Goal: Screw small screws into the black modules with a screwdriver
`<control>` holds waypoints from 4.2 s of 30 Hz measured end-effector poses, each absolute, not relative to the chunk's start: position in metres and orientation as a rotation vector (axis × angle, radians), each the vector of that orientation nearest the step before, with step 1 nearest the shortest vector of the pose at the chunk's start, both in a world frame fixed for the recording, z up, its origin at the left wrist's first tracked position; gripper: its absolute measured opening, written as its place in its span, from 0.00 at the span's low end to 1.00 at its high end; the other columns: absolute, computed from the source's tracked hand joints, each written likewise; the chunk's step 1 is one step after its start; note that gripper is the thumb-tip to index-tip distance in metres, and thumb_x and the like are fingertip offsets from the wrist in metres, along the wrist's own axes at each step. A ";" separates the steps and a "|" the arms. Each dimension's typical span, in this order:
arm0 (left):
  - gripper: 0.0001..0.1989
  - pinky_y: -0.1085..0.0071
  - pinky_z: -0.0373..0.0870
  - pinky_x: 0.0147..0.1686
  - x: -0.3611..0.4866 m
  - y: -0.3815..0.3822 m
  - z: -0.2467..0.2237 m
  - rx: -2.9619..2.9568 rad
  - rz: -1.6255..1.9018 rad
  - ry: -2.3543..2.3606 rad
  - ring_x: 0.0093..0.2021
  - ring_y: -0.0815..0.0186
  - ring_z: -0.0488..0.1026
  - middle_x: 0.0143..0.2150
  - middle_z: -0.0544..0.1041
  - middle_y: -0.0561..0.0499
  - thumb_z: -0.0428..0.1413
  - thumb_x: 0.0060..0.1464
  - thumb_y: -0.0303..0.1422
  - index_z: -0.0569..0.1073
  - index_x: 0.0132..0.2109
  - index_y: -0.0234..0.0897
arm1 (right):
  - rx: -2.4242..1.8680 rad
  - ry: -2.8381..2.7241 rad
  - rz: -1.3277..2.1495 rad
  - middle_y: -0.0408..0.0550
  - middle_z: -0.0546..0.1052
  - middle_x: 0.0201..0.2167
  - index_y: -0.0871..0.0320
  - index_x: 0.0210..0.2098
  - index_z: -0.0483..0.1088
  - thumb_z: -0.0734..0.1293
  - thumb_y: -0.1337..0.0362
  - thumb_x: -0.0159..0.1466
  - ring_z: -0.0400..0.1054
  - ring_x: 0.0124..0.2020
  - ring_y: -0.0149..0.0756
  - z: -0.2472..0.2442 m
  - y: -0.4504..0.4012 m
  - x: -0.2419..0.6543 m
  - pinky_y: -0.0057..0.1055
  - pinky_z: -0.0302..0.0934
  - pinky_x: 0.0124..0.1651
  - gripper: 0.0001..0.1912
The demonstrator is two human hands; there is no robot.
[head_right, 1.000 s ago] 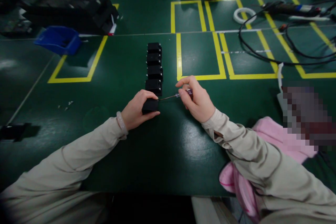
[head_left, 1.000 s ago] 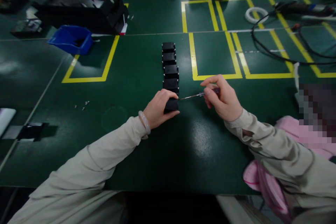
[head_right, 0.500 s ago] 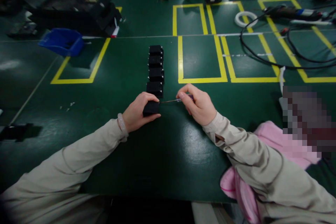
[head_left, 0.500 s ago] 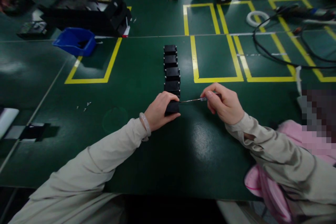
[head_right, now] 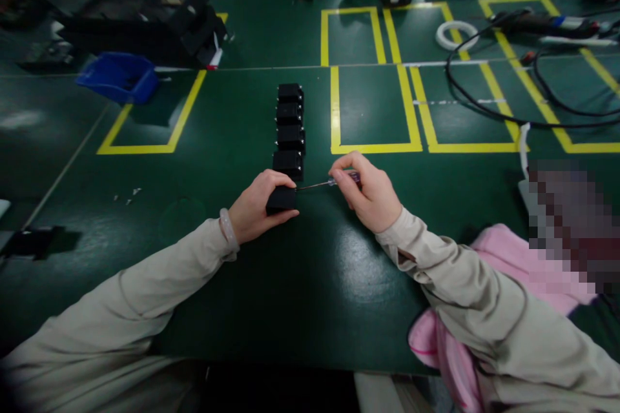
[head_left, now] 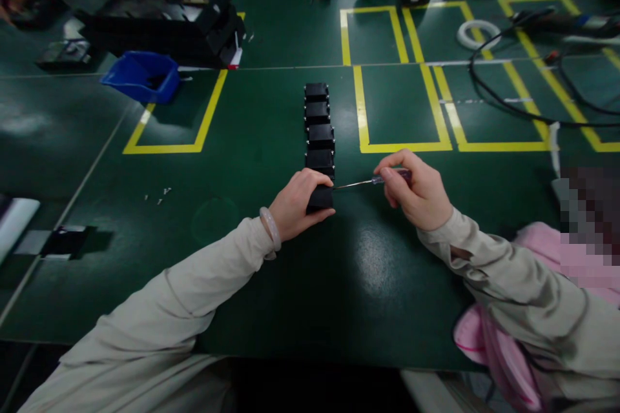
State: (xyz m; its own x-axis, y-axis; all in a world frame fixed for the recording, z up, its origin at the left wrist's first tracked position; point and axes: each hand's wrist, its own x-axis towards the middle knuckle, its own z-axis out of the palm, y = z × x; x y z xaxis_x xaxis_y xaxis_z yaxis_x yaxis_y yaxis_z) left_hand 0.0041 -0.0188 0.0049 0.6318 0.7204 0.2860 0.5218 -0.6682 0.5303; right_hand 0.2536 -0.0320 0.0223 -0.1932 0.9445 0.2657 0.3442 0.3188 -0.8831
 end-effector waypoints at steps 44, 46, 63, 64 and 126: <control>0.18 0.59 0.69 0.51 0.004 -0.017 0.003 2.469 0.711 0.958 0.49 0.58 0.70 0.48 0.72 0.44 0.61 0.57 0.35 0.65 0.50 0.36 | -1.071 -1.781 0.801 0.36 0.66 0.21 0.55 0.43 0.64 0.62 0.61 0.70 0.62 0.18 0.24 0.022 -0.033 0.252 0.26 0.57 0.23 0.05; 0.18 0.59 0.69 0.50 0.004 -0.017 0.003 2.466 0.700 0.965 0.50 0.58 0.70 0.49 0.72 0.44 0.61 0.57 0.35 0.65 0.50 0.36 | -1.087 -1.791 0.806 0.35 0.65 0.20 0.55 0.38 0.64 0.63 0.60 0.69 0.61 0.16 0.23 0.022 -0.032 0.253 0.26 0.55 0.21 0.06; 0.18 0.59 0.69 0.50 0.003 -0.017 0.003 2.475 0.715 0.947 0.49 0.58 0.70 0.48 0.72 0.44 0.61 0.56 0.35 0.65 0.50 0.36 | -1.090 -1.739 0.851 0.35 0.66 0.21 0.54 0.43 0.63 0.62 0.61 0.69 0.63 0.17 0.25 0.021 -0.031 0.254 0.27 0.57 0.22 0.05; 0.18 0.59 0.69 0.50 0.003 -0.017 0.003 2.477 0.716 0.946 0.49 0.58 0.70 0.48 0.72 0.45 0.61 0.56 0.35 0.65 0.50 0.36 | -1.090 -1.743 0.851 0.35 0.66 0.21 0.54 0.42 0.63 0.63 0.61 0.69 0.63 0.17 0.24 0.021 -0.031 0.254 0.26 0.57 0.22 0.05; 0.18 0.59 0.69 0.50 0.003 -0.016 0.003 2.472 0.693 0.961 0.50 0.58 0.70 0.49 0.72 0.44 0.61 0.56 0.35 0.65 0.50 0.36 | -1.129 -1.765 0.843 0.35 0.65 0.19 0.55 0.36 0.64 0.62 0.59 0.69 0.61 0.15 0.24 0.024 -0.031 0.254 0.26 0.55 0.20 0.07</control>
State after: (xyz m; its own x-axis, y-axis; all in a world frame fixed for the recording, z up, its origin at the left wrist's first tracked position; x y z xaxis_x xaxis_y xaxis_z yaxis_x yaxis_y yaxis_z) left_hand 0.0028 -0.0164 0.0032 0.6413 0.7057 0.3012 0.5086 -0.6848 0.5218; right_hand 0.2542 -0.0310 0.0238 -0.2263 0.9270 0.2991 0.3499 0.3640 -0.8632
